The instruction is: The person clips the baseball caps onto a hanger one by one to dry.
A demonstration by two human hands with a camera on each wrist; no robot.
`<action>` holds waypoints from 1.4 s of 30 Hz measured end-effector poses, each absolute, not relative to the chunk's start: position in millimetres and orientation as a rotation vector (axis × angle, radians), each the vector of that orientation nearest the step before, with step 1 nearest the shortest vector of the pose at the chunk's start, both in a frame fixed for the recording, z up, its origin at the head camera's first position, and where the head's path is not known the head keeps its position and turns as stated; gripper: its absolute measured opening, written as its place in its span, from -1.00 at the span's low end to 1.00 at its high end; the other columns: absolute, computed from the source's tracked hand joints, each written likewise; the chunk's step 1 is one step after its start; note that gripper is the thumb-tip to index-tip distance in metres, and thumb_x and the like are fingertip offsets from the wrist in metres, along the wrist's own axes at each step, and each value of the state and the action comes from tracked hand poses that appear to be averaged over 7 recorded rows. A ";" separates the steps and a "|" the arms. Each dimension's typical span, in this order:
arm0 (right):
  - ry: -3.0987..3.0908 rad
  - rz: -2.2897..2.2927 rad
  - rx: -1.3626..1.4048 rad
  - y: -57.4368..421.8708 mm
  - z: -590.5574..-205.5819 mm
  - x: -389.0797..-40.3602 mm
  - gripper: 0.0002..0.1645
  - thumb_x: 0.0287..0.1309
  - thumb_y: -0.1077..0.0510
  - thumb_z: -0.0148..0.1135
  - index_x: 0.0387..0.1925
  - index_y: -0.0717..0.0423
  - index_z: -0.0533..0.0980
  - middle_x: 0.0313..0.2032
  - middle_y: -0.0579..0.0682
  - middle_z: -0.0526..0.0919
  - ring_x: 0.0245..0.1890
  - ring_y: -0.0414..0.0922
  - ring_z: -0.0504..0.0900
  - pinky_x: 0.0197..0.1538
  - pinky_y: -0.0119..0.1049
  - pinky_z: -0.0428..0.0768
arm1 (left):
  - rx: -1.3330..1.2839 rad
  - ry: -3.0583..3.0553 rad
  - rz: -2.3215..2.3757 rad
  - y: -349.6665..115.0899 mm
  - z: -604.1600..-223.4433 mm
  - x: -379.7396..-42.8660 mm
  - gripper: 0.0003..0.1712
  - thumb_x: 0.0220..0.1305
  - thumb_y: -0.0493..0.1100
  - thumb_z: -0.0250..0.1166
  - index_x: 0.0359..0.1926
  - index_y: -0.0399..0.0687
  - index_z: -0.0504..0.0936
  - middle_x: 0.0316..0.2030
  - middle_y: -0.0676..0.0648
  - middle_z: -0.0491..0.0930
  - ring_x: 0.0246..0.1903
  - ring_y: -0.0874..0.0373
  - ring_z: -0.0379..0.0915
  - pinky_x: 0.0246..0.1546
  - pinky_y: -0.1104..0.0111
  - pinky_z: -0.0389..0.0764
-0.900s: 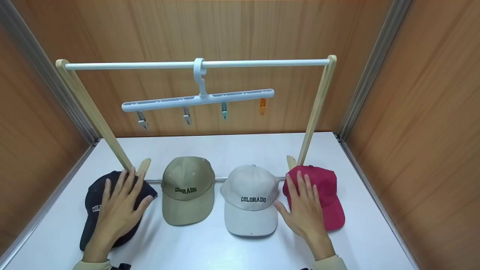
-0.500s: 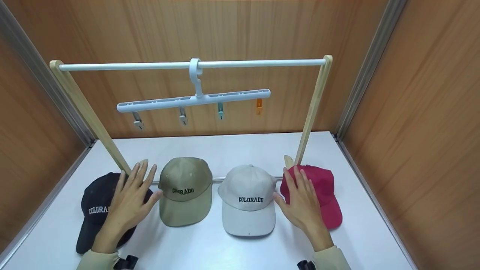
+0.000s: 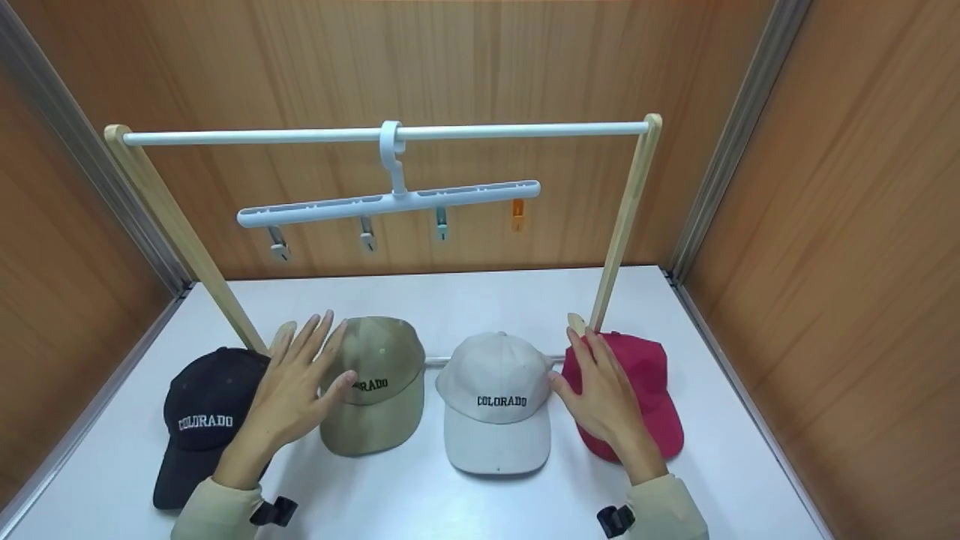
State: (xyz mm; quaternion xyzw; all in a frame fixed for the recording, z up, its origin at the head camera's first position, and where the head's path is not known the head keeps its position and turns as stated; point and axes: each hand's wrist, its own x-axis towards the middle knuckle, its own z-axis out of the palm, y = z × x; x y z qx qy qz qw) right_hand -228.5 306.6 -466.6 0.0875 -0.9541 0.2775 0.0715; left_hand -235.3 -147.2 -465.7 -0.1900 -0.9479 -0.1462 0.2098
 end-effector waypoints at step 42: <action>-2.738 1.458 0.268 285.5 -477.0 -283.1 -0.30 0.57 -0.02 0.18 0.55 0.20 0.29 0.46 0.31 0.41 0.45 0.31 0.41 0.47 0.23 0.38 | -0.619 -2.807 -1.323 -32.7 -494.4 -288.1 -0.35 0.63 0.17 0.10 0.62 0.21 0.31 0.60 -0.08 0.27 0.61 -0.15 0.09 0.54 -0.20 0.14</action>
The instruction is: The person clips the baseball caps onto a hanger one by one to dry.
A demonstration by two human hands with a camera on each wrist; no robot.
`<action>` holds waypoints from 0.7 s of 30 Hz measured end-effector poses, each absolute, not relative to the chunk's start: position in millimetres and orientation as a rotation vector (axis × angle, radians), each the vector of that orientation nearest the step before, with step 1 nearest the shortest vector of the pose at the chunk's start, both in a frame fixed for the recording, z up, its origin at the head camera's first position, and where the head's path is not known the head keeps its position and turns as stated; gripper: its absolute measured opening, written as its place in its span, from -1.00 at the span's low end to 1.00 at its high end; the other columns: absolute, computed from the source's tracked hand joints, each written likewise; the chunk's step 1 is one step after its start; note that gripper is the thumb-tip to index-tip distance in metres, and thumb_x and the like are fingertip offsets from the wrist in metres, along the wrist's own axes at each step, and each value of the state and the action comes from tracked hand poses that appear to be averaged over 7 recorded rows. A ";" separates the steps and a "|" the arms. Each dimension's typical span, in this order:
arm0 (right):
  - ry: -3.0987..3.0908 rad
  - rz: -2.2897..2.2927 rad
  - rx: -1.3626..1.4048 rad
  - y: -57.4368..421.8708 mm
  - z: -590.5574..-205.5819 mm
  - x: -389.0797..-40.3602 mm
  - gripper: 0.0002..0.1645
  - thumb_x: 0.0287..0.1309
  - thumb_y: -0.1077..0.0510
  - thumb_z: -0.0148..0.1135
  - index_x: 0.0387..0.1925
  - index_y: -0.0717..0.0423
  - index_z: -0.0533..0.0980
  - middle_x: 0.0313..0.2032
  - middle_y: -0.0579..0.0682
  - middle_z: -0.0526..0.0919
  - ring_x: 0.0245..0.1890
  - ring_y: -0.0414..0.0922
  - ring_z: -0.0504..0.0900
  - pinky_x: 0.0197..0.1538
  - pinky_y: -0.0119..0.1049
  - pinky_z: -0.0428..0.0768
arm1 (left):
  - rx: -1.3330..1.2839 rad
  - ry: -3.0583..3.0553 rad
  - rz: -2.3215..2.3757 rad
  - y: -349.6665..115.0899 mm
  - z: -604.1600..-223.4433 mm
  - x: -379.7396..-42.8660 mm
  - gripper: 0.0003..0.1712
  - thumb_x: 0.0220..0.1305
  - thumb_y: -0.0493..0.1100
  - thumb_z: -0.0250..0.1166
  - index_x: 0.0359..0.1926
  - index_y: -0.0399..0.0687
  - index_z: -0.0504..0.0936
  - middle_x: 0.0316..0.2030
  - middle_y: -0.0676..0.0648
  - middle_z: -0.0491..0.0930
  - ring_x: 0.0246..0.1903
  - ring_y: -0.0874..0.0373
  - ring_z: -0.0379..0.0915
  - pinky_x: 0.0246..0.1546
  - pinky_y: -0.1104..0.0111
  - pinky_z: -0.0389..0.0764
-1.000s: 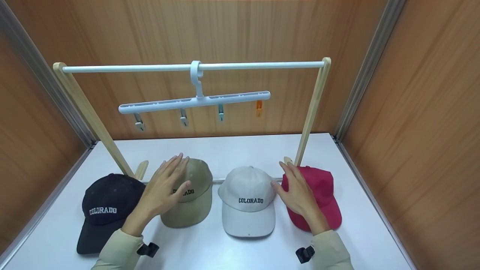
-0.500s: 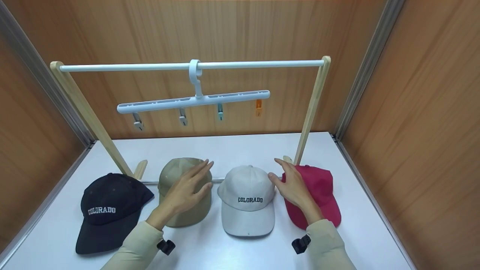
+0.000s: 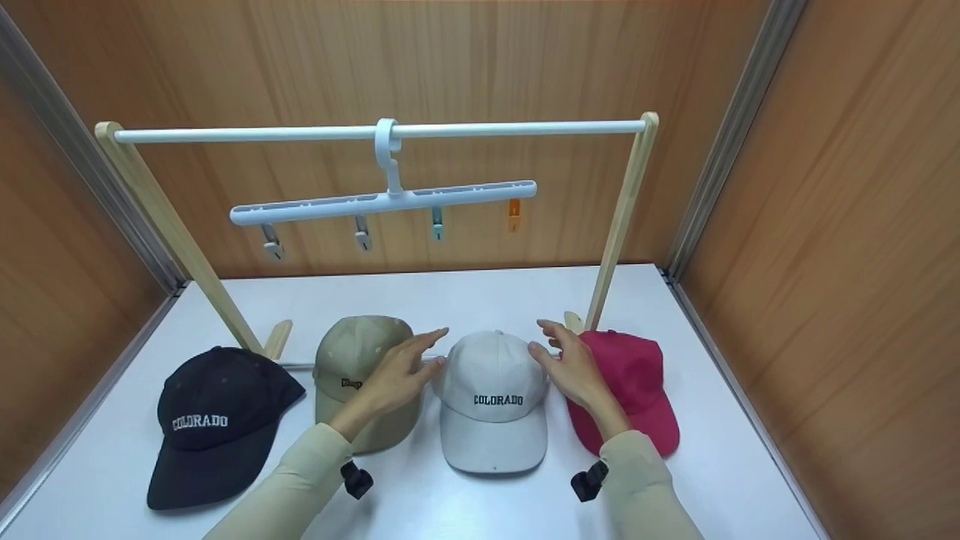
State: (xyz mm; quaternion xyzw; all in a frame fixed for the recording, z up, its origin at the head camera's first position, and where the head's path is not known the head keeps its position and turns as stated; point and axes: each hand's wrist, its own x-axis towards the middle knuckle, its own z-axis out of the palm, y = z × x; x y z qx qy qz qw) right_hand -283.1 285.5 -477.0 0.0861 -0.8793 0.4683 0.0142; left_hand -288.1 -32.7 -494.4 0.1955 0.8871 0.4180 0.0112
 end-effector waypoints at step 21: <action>-2.753 1.515 0.142 273.7 -501.3 -296.7 -0.37 0.55 -0.02 0.17 0.51 0.10 0.37 0.39 0.26 0.51 0.39 0.25 0.49 0.45 0.25 0.40 | 0.417 2.514 1.637 -3.9 -523.0 -310.6 -0.38 0.65 0.11 0.05 0.58 0.03 0.37 0.50 -0.16 0.41 0.44 -0.14 0.40 0.44 -0.02 0.42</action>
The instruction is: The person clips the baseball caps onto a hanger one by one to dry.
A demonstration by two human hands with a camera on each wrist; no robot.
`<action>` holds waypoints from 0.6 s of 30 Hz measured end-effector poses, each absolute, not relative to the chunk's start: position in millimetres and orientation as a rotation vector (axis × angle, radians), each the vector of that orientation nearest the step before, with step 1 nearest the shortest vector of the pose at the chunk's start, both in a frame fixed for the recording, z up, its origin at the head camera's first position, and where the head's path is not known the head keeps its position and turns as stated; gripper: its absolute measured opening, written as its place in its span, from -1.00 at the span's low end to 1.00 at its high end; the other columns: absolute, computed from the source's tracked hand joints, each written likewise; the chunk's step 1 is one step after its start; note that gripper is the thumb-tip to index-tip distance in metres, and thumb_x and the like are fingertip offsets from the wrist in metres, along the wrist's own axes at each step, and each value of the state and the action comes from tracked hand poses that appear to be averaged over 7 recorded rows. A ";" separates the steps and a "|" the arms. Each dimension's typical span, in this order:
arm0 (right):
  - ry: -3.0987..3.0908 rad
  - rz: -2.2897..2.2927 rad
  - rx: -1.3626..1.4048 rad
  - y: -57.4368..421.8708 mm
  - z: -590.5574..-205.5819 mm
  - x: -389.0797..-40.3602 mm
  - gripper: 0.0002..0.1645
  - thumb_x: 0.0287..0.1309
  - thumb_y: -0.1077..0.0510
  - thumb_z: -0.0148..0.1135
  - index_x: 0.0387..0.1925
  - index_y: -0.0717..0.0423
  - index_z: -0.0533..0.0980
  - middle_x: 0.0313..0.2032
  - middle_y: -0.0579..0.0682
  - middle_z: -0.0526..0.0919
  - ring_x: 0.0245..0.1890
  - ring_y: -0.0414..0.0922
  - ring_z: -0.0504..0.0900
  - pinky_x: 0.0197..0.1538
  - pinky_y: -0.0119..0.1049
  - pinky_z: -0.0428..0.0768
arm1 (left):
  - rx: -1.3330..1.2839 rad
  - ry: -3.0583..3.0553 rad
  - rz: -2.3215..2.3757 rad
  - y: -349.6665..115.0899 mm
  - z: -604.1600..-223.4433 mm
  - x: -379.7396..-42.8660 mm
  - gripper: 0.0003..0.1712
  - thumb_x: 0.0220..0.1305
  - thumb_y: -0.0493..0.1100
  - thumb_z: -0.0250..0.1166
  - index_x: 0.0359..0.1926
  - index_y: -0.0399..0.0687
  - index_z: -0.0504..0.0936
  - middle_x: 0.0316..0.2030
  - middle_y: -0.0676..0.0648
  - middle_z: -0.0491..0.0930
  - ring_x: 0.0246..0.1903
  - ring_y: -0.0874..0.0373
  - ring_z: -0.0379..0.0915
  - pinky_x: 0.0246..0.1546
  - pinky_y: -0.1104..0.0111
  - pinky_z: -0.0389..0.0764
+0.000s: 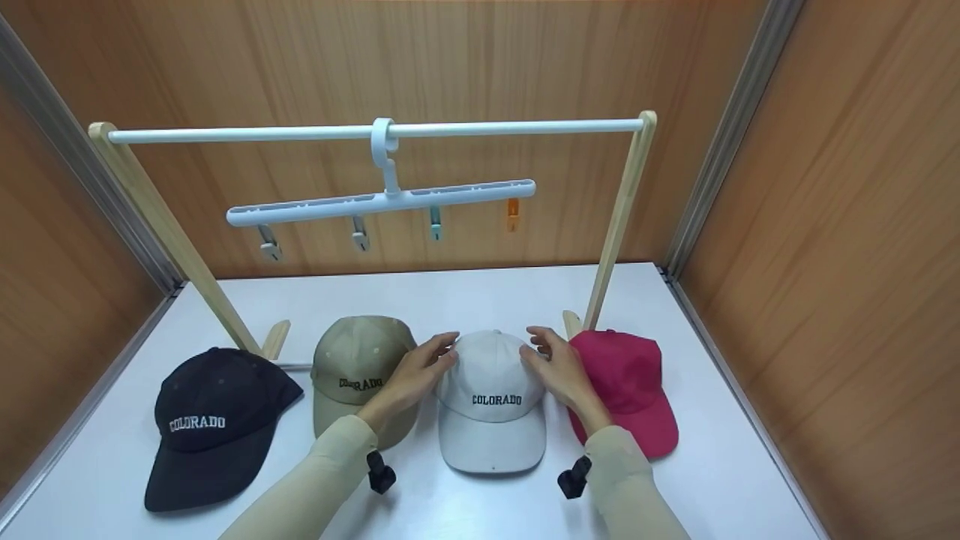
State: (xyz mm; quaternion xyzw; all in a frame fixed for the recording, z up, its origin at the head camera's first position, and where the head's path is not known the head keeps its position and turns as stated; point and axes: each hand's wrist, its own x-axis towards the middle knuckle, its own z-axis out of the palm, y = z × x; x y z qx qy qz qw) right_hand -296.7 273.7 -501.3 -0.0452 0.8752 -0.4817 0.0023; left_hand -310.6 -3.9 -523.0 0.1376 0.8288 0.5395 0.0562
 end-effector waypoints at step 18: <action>2.756 -1.578 -0.077 259.0 -512.3 -299.6 -0.58 0.56 0.05 0.16 0.31 0.09 0.55 -0.18 0.05 0.58 -0.10 -0.04 0.52 0.03 -0.17 0.47 | 0.335 2.493 1.649 6.6 -524.6 -312.9 -0.44 0.62 0.21 0.10 0.50 0.22 0.47 0.25 -0.01 0.58 0.26 0.03 0.51 0.38 -0.02 0.49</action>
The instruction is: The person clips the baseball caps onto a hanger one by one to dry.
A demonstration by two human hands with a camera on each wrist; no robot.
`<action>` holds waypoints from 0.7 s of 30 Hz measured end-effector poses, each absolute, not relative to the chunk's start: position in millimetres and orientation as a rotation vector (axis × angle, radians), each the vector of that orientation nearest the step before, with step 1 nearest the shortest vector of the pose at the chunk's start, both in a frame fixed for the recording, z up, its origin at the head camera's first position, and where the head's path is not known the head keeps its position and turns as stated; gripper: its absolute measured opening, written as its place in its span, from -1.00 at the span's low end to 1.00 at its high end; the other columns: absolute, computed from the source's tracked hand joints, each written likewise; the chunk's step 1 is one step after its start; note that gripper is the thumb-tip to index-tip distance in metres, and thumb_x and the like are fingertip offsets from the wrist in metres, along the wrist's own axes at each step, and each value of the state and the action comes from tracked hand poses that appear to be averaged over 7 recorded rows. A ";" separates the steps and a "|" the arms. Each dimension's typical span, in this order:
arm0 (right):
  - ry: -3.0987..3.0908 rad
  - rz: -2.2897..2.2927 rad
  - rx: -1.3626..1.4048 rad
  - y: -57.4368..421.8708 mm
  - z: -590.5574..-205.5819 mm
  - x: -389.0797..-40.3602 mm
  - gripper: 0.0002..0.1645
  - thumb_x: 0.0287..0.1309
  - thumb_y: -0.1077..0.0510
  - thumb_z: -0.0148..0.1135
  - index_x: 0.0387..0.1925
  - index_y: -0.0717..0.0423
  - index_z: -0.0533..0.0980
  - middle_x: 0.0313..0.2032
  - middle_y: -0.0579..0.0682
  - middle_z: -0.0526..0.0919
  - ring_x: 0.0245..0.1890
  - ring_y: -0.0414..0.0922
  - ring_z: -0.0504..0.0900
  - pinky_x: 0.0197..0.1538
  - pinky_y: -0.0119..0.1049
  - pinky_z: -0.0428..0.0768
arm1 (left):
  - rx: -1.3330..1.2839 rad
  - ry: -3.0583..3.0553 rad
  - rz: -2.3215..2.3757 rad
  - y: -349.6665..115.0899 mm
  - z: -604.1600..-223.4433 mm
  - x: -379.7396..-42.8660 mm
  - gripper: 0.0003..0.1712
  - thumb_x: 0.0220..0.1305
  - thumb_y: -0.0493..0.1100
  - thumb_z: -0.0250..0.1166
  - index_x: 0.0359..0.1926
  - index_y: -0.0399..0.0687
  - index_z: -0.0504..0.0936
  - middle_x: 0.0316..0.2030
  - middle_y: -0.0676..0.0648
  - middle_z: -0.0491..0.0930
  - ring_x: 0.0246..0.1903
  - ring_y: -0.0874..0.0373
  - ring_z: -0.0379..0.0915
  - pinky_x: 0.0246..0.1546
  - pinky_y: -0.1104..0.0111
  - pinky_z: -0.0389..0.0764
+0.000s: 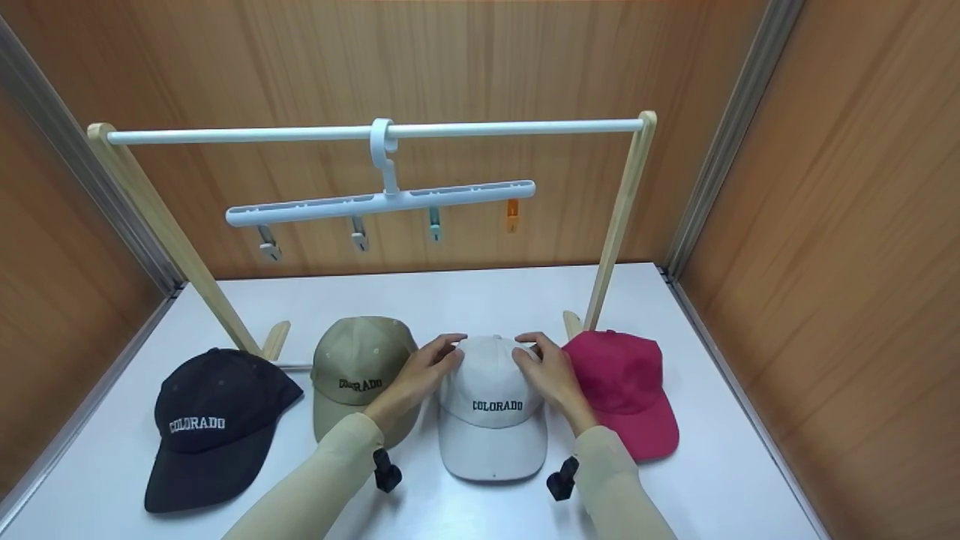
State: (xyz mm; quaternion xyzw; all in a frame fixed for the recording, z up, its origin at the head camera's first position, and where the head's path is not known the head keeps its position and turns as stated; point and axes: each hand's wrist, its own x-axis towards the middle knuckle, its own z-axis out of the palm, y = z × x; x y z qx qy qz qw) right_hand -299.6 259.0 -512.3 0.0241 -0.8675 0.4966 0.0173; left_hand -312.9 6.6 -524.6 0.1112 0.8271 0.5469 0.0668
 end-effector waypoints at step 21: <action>-2.614 1.666 0.061 256.7 -504.4 -293.5 -0.75 0.54 0.15 0.20 0.09 0.19 0.59 -0.18 0.06 0.66 -0.13 -0.05 0.56 -0.01 -0.28 0.55 | 0.435 2.384 1.671 5.6 -518.2 -311.7 -0.66 0.58 0.10 0.21 0.28 0.30 0.60 -0.11 0.05 0.59 -0.11 0.14 0.48 -0.03 0.24 0.53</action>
